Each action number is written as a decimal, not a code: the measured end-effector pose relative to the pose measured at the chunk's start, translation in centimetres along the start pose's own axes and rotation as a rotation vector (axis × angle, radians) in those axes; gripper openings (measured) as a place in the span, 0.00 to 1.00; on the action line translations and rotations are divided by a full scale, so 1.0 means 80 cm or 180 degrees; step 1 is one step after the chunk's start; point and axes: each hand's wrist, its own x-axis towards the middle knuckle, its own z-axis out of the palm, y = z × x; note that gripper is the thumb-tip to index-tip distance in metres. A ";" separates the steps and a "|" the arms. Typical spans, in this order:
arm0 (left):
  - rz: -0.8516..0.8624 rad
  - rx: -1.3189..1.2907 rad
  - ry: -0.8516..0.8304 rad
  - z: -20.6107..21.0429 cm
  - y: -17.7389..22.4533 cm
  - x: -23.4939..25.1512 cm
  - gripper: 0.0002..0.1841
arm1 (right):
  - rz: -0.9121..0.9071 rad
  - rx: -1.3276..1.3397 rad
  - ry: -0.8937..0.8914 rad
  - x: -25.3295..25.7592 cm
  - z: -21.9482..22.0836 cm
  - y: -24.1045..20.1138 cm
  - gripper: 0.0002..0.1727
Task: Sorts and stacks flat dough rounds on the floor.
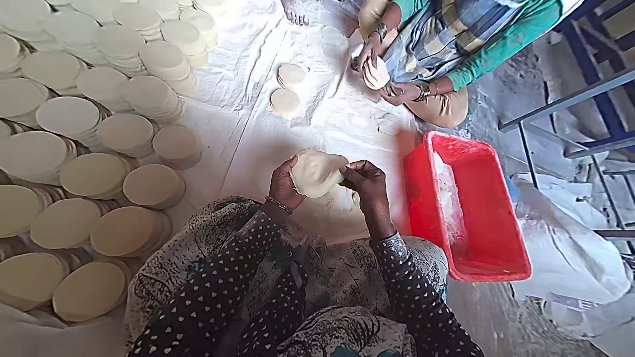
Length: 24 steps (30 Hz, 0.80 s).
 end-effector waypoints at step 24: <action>-0.0023 0.0530 0.0123 0.009 0.000 -0.021 0.21 | -0.0247 -0.1307 -0.0135 0.003 -0.011 -0.008 0.16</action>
